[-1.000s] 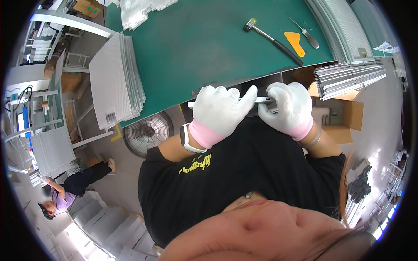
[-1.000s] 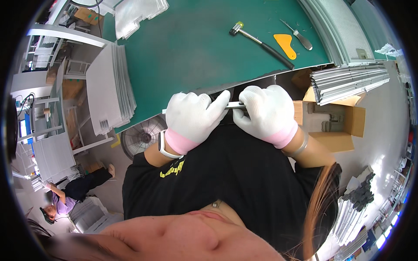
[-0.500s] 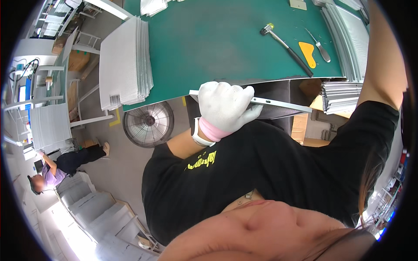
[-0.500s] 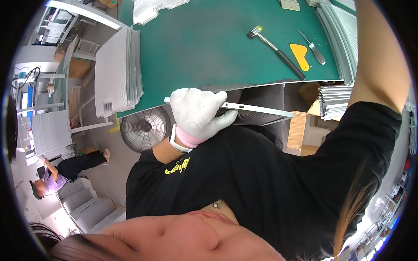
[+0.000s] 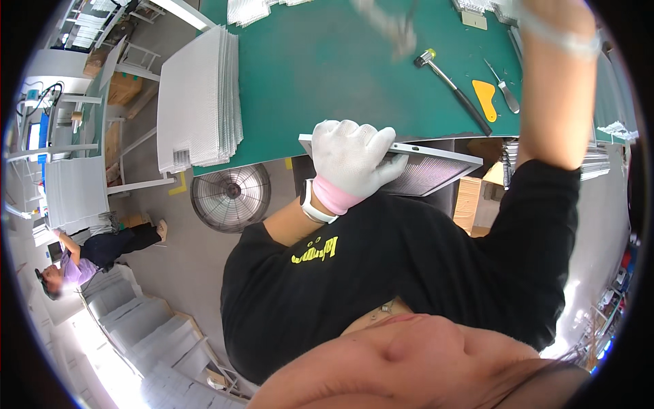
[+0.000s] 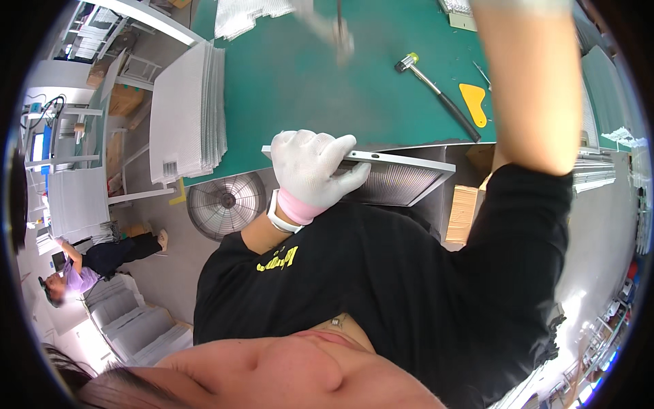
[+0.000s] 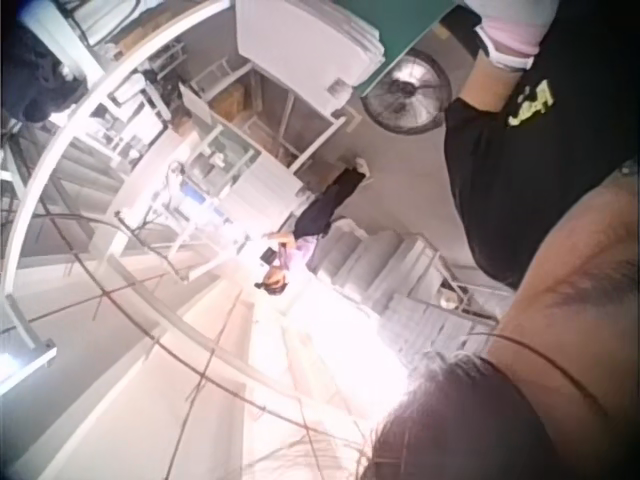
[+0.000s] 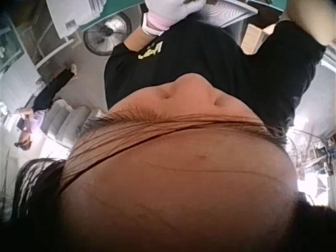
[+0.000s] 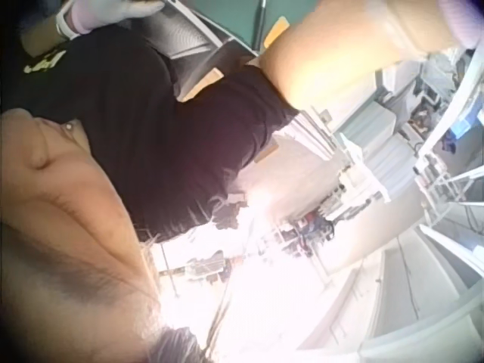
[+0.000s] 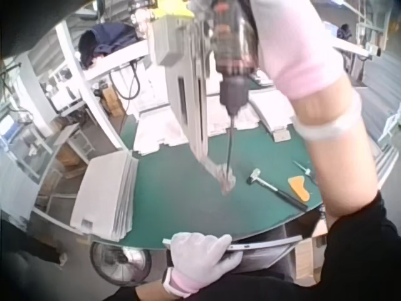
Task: The person assembles rectangular panels by placing mesh sheets on a workbench, inserting metal frame pieces into the sheet edges, and securing them with a hammer and power drill. The process is repeated for multiple units, with the person handling components and tools directly.
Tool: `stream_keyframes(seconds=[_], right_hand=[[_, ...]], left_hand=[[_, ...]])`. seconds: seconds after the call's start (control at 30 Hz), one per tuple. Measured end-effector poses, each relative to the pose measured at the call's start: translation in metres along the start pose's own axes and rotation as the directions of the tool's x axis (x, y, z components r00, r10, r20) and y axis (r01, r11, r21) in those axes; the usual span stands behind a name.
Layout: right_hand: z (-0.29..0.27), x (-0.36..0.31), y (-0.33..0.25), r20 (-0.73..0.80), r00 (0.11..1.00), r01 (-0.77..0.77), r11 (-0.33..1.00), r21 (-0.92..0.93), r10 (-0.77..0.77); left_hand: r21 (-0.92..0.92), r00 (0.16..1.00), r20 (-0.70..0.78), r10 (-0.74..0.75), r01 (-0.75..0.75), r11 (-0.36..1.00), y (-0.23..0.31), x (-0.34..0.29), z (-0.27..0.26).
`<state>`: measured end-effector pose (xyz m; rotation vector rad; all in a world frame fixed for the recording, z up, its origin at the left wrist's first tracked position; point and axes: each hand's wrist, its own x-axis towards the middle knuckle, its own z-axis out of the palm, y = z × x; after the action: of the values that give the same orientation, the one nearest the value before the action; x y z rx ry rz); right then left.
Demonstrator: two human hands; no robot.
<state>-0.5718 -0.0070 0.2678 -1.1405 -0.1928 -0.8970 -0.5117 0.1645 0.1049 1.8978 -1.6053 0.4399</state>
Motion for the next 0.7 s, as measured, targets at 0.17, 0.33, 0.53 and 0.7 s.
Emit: stream_keyframes(seconds=[0.17,0.33,0.53,0.7], right_hand=[[0.006,0.011,-0.004,-0.003,0.999,-0.035,0.999,0.022,0.035],[-0.006,0.011,0.008,-0.021,0.998,0.064,0.997,0.039,-0.063],[-0.003,0.013,0.002,0.044,0.999,0.024,0.999,0.026,-0.025],[-0.009,-0.007,0.029,0.048,0.998,-0.053,0.985,0.164,0.046]], left_hand=[[0.047,0.999,0.044,-0.008,0.006,0.999,-0.011,-0.001,0.004],[0.022,1.000,-0.015,0.013,-0.013,1.000,-0.008,0.002,0.005],[0.017,0.999,-0.003,0.048,-0.048,0.999,-0.010,-0.001,0.007],[-0.001,0.997,0.033,0.065,-0.065,0.998,-0.014,-0.005,0.007]])
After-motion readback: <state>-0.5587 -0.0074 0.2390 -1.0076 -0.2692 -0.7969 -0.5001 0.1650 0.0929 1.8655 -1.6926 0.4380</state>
